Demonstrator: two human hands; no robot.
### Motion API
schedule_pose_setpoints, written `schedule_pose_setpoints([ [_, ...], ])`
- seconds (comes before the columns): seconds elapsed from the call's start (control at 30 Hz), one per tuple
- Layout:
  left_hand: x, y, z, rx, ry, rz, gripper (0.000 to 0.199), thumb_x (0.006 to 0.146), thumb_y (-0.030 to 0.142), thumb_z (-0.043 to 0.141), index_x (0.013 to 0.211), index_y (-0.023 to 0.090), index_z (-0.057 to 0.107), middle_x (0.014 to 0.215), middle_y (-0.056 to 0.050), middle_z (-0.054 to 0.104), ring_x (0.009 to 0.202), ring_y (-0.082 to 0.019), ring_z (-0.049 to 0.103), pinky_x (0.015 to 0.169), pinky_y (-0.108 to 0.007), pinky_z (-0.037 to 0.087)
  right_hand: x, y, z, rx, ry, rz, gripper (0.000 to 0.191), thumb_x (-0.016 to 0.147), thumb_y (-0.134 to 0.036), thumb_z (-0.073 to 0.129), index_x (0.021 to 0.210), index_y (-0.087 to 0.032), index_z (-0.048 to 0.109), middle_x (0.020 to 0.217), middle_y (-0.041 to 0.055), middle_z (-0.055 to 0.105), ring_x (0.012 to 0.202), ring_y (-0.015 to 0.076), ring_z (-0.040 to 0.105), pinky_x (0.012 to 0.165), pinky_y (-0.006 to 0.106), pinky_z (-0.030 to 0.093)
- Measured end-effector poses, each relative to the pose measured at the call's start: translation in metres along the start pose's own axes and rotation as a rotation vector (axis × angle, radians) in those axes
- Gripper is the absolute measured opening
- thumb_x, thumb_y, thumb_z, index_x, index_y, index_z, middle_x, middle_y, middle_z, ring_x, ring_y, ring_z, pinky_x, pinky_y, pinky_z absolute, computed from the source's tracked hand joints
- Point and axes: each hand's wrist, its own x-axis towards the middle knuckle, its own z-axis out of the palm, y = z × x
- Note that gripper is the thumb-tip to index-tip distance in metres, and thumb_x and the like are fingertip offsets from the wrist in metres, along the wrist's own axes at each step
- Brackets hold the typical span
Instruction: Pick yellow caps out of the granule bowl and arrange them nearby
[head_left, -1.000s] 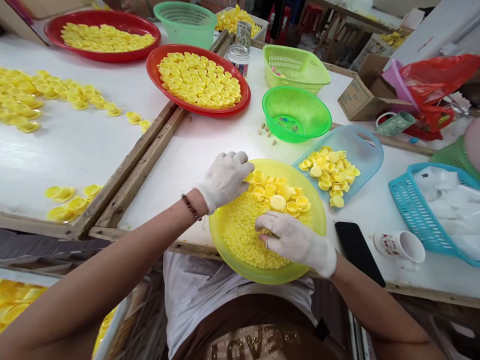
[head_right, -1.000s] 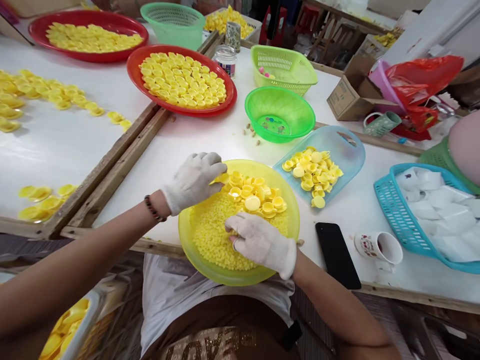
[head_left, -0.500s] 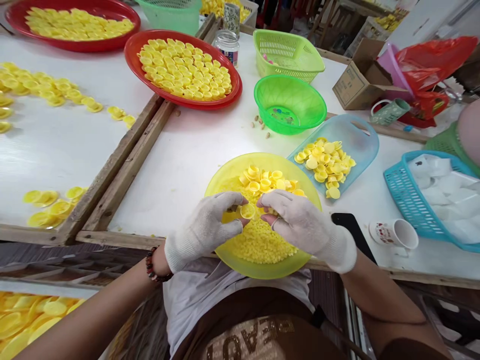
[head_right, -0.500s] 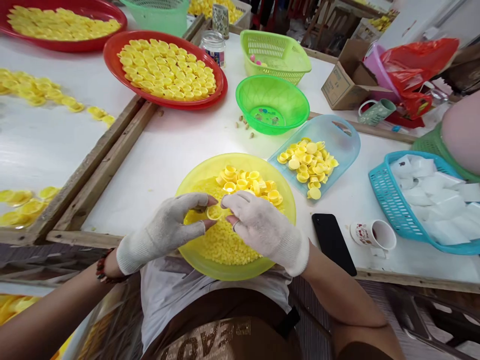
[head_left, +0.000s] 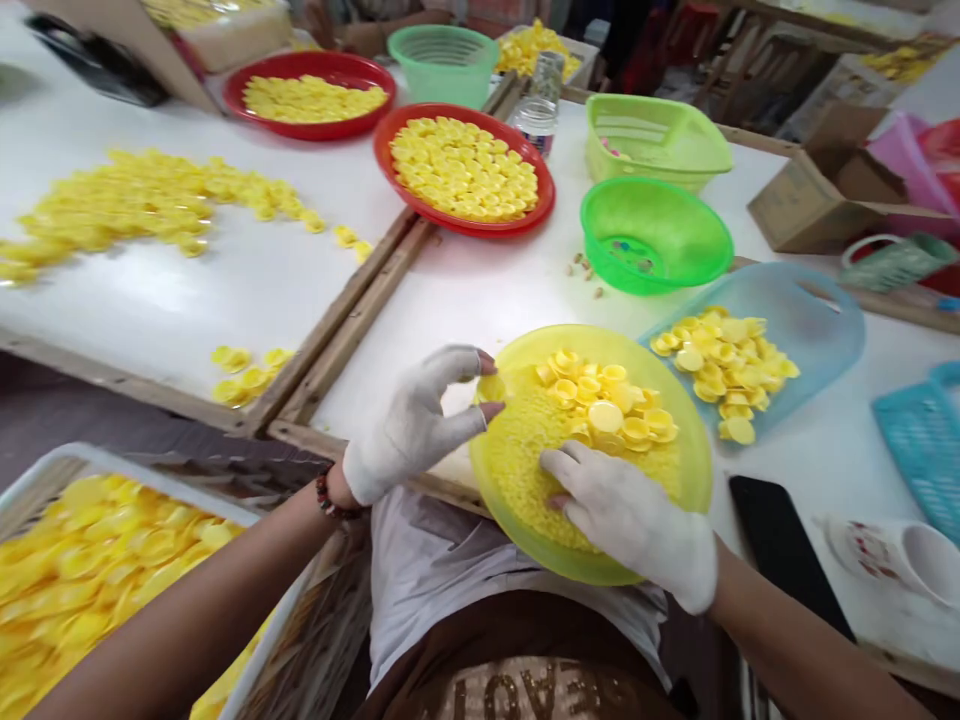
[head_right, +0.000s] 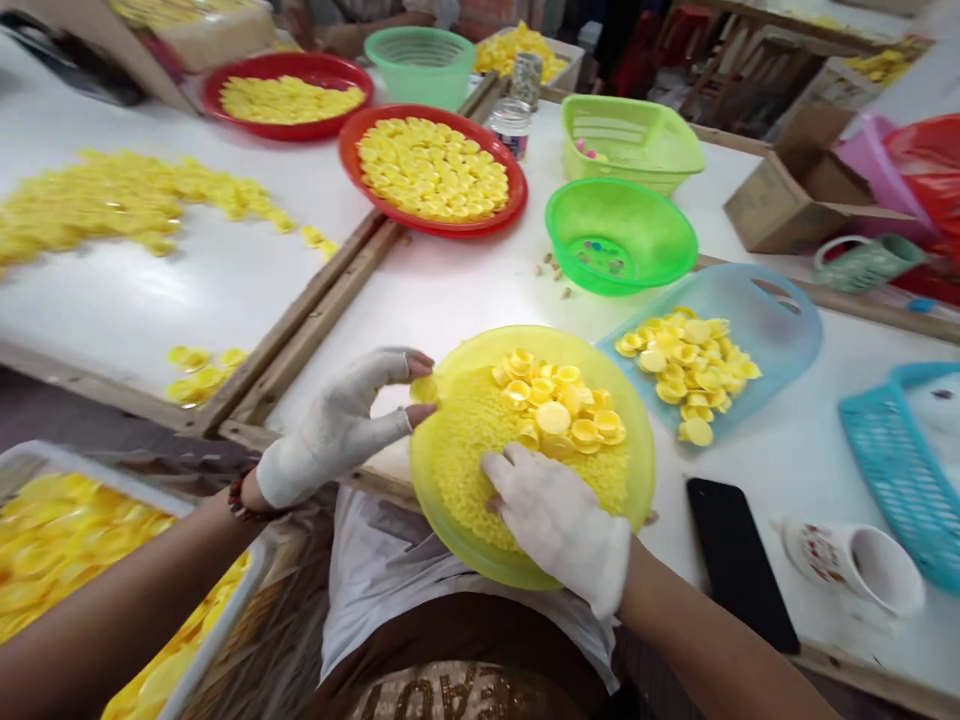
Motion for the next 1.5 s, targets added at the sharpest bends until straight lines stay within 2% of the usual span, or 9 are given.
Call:
schedule_pose_setpoints([
  [0.17, 0.009, -0.062, -0.091, 0.445, 0.271, -0.256, 0.032, 0.081, 0.032, 0.072, 0.107, 0.015, 0.067, 0.098, -0.005, 0.068, 0.080, -0.014, 0.061, 0.076, -0.027, 0.054, -0.001, 0.001, 0.012, -0.048, 0.078, -0.079, 0.015, 0.096, -0.016, 0.052, 0.109, -0.022, 0.057, 0.105, 0.0069, 0.063, 0.092, 0.0227, 0.062, 0.078, 0.037, 0.048],
  [0.3, 0.009, -0.117, -0.154, 0.681, 0.269, -0.605, 0.036, 0.075, 0.035, 0.073, 0.105, 0.014, 0.069, 0.083, -0.001, 0.068, 0.073, -0.014, 0.057, 0.073, -0.030, 0.051, -0.003, -0.004, 0.008, -0.086, 0.082, -0.104, 0.017, 0.096, -0.014, 0.051, 0.110, -0.022, 0.057, 0.106, 0.0079, 0.064, 0.093, 0.0234, 0.063, 0.080, 0.039, 0.048],
  [0.6, -0.009, -0.177, -0.188, 0.766, -0.030, -0.778, 0.043, 0.062, 0.052, 0.064, 0.078, 0.013, 0.069, 0.059, -0.001, 0.058, 0.061, -0.015, 0.055, 0.066, -0.032, 0.039, -0.009, 0.001, -0.012, 0.027, 0.006, -0.017, 0.007, 0.095, -0.023, 0.055, 0.102, -0.022, 0.057, 0.100, 0.0046, 0.063, 0.087, 0.0203, 0.061, 0.075, 0.035, 0.046],
  [0.73, 0.014, -0.138, -0.155, 0.918, 0.054, -0.565, 0.062, 0.070, 0.066, 0.060, 0.102, 0.014, 0.070, 0.072, -0.004, 0.063, 0.084, -0.024, 0.063, 0.069, -0.033, 0.037, -0.008, 0.006, -0.017, -0.017, -0.001, 0.143, 0.022, 0.095, -0.040, 0.058, 0.107, -0.021, 0.057, 0.099, 0.0058, 0.063, 0.081, 0.0208, 0.061, 0.068, 0.033, 0.043],
  [0.83, 0.039, -0.071, -0.087, 0.745, 0.115, -0.126, 0.038, 0.086, 0.042, 0.057, 0.110, 0.016, 0.068, 0.101, -0.007, 0.067, 0.090, -0.018, 0.062, 0.078, -0.033, 0.044, 0.001, 0.000, -0.017, -0.004, -0.042, 0.136, 0.038, 0.092, -0.051, 0.060, 0.116, -0.021, 0.057, 0.103, 0.0078, 0.063, 0.076, 0.0205, 0.061, 0.064, 0.032, 0.042],
  [0.93, 0.060, -0.011, -0.003, 0.475, -0.172, 0.096, 0.024, 0.090, 0.029, 0.057, 0.107, 0.016, 0.068, 0.104, -0.006, 0.067, 0.087, -0.015, 0.062, 0.080, -0.030, 0.049, 0.009, -0.006, -0.012, 0.099, -0.051, 0.016, 0.033, 0.093, -0.043, 0.059, 0.117, -0.020, 0.057, 0.104, 0.0074, 0.063, 0.081, 0.0198, 0.061, 0.066, 0.031, 0.043],
  [1.07, 0.078, 0.020, 0.074, 0.670, -0.545, 0.154, 0.020, 0.086, 0.022, 0.057, 0.101, 0.015, 0.069, 0.099, -0.012, 0.065, 0.089, -0.027, 0.064, 0.074, -0.038, 0.049, 0.010, -0.003, -0.002, 0.185, -0.008, -0.070, 0.016, 0.093, -0.024, 0.051, 0.105, -0.019, 0.060, 0.097, 0.0049, 0.063, 0.080, 0.0174, 0.057, 0.069, 0.030, 0.042],
  [1.17, 0.083, 0.016, 0.090, 0.700, -0.598, 0.137, 0.025, 0.084, 0.022, 0.058, 0.105, 0.014, 0.068, 0.106, -0.014, 0.064, 0.093, -0.030, 0.063, 0.076, -0.040, 0.048, 0.006, 0.007, 0.001, 0.285, 0.053, -0.100, 0.011, 0.090, -0.016, 0.050, 0.094, -0.019, 0.060, 0.091, 0.0034, 0.062, 0.080, 0.0159, 0.055, 0.073, 0.029, 0.043],
  [1.5, 0.054, 0.003, 0.086, 0.417, -0.520, 0.050, 0.028, 0.082, 0.027, 0.060, 0.108, 0.017, 0.059, 0.103, -0.009, 0.068, 0.090, -0.025, 0.062, 0.081, -0.039, 0.049, -0.001, 0.044, -0.028, 0.448, 0.335, -0.083, 0.014, 0.087, -0.009, 0.052, 0.092, -0.019, 0.060, 0.094, 0.0016, 0.063, 0.088, 0.0143, 0.056, 0.084, 0.029, 0.045],
])
